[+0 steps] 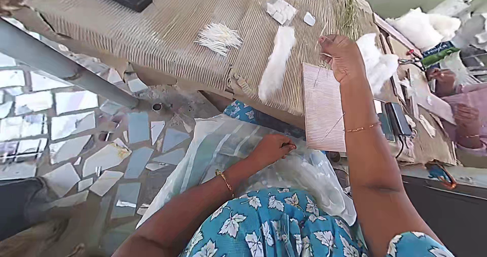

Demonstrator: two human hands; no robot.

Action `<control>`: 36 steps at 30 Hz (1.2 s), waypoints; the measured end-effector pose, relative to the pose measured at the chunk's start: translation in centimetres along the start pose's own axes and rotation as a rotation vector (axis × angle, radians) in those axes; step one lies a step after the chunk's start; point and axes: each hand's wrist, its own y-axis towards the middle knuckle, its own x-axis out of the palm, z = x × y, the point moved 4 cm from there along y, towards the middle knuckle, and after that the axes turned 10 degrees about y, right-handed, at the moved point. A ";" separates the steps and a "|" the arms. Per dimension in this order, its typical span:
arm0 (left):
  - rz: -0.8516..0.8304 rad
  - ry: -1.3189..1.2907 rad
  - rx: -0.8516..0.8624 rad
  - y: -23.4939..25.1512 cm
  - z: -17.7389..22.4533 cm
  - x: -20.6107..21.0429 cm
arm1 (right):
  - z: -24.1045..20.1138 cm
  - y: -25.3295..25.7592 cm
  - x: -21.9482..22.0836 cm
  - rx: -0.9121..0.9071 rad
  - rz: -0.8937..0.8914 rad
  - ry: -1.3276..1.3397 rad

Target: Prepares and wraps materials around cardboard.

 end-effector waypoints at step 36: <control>0.393 0.715 0.845 -0.9 1.0 -2.5 | 4.3 -11.2 7.2 -0.588 -0.423 -0.675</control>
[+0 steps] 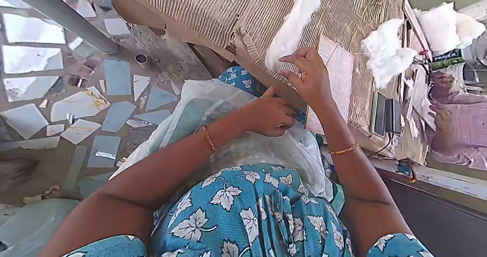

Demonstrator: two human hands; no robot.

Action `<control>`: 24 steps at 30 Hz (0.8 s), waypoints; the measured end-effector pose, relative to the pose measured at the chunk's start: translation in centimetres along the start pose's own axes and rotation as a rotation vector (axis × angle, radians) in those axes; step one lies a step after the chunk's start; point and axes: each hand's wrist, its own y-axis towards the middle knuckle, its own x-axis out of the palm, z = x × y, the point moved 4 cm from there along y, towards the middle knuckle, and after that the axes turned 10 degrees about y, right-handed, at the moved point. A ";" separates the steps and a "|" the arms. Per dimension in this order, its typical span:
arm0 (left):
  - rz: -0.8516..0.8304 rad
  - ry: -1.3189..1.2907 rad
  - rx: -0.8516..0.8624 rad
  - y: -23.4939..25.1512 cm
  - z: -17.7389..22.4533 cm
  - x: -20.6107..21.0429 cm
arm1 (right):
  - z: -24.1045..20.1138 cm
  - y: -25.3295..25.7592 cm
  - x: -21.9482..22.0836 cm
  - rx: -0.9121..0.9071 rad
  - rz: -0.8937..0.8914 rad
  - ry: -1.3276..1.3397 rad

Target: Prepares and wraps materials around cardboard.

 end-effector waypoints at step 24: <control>-0.608 0.209 -0.474 0.0 -6.0 -9.3 | 0.3 -1.6 1.6 0.146 0.155 -0.144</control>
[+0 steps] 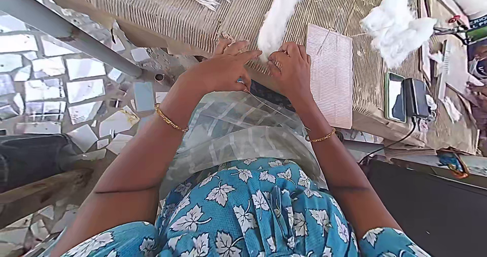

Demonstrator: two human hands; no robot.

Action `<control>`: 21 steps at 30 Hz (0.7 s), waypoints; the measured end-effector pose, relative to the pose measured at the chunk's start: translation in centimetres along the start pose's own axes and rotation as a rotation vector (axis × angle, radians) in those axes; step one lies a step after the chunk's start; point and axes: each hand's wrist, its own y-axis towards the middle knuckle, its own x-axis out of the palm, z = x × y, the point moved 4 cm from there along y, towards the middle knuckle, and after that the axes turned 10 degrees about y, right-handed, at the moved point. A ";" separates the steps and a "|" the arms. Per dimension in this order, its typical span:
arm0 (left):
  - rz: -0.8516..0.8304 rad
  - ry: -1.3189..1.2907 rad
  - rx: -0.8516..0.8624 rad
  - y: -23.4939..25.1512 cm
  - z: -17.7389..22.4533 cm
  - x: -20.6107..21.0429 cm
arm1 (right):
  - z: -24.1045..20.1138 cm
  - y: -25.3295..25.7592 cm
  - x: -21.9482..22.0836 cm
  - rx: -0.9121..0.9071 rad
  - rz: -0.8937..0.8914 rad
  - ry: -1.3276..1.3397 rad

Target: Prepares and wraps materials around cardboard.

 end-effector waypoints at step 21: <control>0.012 0.005 -0.011 2.1 0.5 0.8 | -0.7 -1.0 -1.1 0.101 0.000 0.093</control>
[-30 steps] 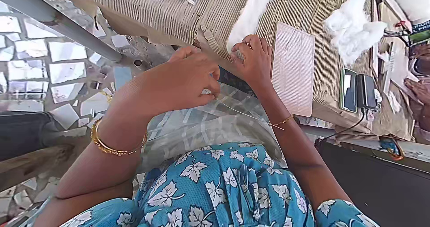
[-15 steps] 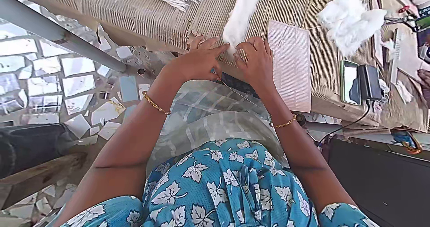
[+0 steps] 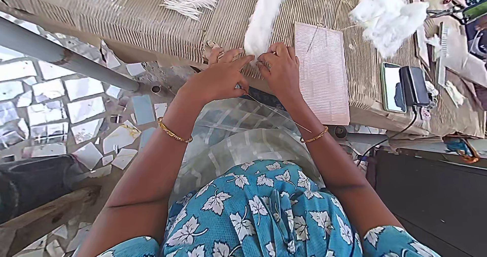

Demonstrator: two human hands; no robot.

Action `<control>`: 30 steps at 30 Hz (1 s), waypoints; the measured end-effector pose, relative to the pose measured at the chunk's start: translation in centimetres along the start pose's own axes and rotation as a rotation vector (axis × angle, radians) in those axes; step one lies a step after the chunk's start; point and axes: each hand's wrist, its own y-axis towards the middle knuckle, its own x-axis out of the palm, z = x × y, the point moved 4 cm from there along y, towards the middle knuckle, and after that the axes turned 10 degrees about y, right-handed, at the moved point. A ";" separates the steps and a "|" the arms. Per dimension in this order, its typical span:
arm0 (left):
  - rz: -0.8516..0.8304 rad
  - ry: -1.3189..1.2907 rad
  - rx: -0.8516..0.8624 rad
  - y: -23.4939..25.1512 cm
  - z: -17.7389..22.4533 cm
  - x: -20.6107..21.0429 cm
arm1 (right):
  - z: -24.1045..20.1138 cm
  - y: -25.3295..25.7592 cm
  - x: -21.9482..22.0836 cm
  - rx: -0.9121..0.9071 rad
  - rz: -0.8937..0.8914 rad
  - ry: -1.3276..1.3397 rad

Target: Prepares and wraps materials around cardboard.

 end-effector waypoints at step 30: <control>0.548 -1.105 -0.202 1.3 4.2 -2.9 | 12.7 -5.5 -10.1 0.509 0.202 0.717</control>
